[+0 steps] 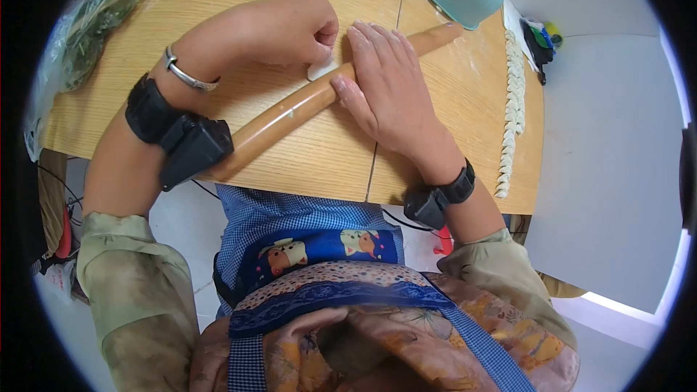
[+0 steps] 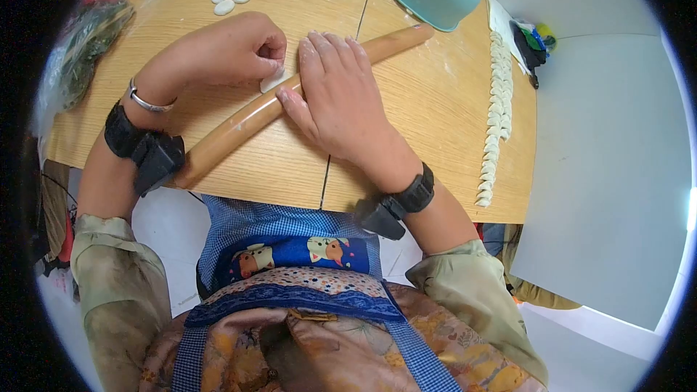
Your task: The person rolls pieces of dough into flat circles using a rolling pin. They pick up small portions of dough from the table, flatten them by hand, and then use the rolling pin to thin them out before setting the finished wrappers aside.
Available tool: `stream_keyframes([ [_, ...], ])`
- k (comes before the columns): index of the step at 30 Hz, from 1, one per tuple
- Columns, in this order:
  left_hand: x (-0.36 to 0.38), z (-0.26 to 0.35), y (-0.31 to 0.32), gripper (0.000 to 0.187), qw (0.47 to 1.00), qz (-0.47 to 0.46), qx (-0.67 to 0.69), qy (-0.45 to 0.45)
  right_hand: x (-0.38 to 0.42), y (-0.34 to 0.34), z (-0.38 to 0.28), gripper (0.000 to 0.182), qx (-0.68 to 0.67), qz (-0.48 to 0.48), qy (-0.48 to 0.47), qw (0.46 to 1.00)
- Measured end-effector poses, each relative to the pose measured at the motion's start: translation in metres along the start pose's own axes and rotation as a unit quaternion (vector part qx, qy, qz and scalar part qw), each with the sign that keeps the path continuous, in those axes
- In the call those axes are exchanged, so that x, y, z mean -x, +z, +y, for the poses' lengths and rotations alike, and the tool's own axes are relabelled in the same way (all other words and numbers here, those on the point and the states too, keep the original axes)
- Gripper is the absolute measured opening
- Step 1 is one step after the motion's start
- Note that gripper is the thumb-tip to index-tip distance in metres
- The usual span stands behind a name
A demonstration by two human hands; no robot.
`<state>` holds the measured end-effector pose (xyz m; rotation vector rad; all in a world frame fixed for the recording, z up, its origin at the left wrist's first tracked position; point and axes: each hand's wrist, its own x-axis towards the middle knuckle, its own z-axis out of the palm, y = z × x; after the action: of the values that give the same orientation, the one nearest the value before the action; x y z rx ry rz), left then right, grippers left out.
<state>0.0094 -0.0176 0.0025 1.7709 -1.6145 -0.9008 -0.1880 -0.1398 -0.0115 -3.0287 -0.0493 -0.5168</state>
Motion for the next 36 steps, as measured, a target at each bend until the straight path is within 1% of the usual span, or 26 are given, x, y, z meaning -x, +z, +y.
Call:
stream_keyframes([
  [1, 0.001, 0.001, -0.001, 0.014, 1.0, 0.001, 0.0, 0.0, -0.006, 0.003, 0.003, 0.061, -0.011, 0.013, -0.011, 1.0],
  [3, 0.001, 0.003, -0.002, 0.017, 0.998, -0.021, 0.05, -0.044, -0.015, 0.008, 0.006, 0.058, -0.022, 0.026, -0.024, 0.999],
  [5, 0.003, 0.004, -0.002, 0.018, 0.997, -0.015, 0.053, -0.053, -0.023, 0.011, 0.007, 0.054, -0.038, 0.045, -0.028, 0.998],
  [9, 0.003, 0.005, -0.003, 0.017, 0.995, -0.016, 0.068, -0.072, -0.024, 0.011, 0.007, 0.053, -0.043, 0.021, -0.014, 0.999],
  [10, 0.003, 0.005, -0.003, 0.017, 0.995, -0.016, 0.068, -0.072, -0.017, 0.007, 0.006, 0.055, -0.04, 0.017, -0.016, 0.999],
  [12, 0.004, 0.005, -0.002, 0.015, 0.999, -0.016, 0.012, -0.027, -0.004, 0.001, 0.003, 0.057, -0.035, 0.014, -0.02, 0.999],
  [13, 0.003, 0.002, 0.0, 0.015, 0.999, -0.015, 0.012, -0.026, 0.004, -0.002, 0.0, 0.061, -0.021, -0.001, -0.007, 1.0],
  [14, 0.002, -0.001, 0.003, 0.014, 0.999, 0.008, -0.026, 0.028, 0.012, -0.005, -0.002, 0.065, -0.008, -0.016, 0.006, 1.0],
  [15, 0.001, -0.002, 0.005, 0.014, 0.994, 0.031, -0.065, 0.083, 0.019, -0.008, -0.004, 0.065, -0.008, -0.016, 0.006, 1.0],
  [16, 0.001, -0.003, 0.006, 0.014, 0.994, 0.03, -0.065, 0.083, 0.025, -0.01, -0.005, 0.068, -0.004, -0.029, 0.015, 0.999],
  [17, 0.0, -0.003, 0.007, 0.013, 0.996, 0.032, -0.049, 0.072, 0.03, -0.012, -0.007, 0.072, 0.0, -0.041, 0.025, 0.999],
  [19, 0.0, 0.0, 0.006, 0.013, 0.997, 0.032, -0.034, 0.061, 0.038, -0.016, -0.01, 0.073, 0.002, -0.044, 0.032, 0.999],
  [21, 0.002, 0.002, 0.005, 0.012, 0.996, -0.026, 0.083, -0.013, 0.039, -0.016, -0.01, 0.075, 0.005, -0.047, 0.039, 0.998],
  [23, 0.003, 0.004, 0.006, 0.011, 0.995, -0.022, 0.097, -0.027, 0.038, -0.015, -0.009, 0.073, 0.001, -0.028, 0.024, 0.999],
  [25, 0.003, 0.007, 0.004, 0.012, 0.993, -0.017, 0.111, -0.042, 0.029, -0.013, -0.006, 0.073, 0.001, -0.03, 0.015, 0.999],
  [27, 0.002, 0.009, 0.0, 0.022, 0.99, -0.04, 0.11, -0.082, 0.018, -0.009, -0.003, 0.072, -0.001, -0.031, 0.007, 0.999],
  [28, 0.001, 0.01, 0.0, 0.022, 0.99, -0.04, 0.111, -0.083, 0.012, -0.007, -0.001, 0.071, -0.005, -0.025, 0.0, 1.0],
  [30, 0.001, 0.009, -0.002, 0.03, 0.991, -0.045, 0.093, -0.09, 0.0, -0.002, 0.003, 0.07, -0.01, -0.019, -0.007, 1.0],
  [33, 0.001, 0.007, -0.002, 0.034, 0.992, -0.046, 0.091, -0.071, -0.014, 0.006, 0.008, 0.07, -0.021, -0.01, -0.018, 1.0],
  [36, 0.002, 0.007, -0.002, 0.032, 0.991, -0.025, 0.101, -0.08, -0.016, 0.009, 0.007, 0.069, -0.026, -0.004, -0.002, 1.0],
])
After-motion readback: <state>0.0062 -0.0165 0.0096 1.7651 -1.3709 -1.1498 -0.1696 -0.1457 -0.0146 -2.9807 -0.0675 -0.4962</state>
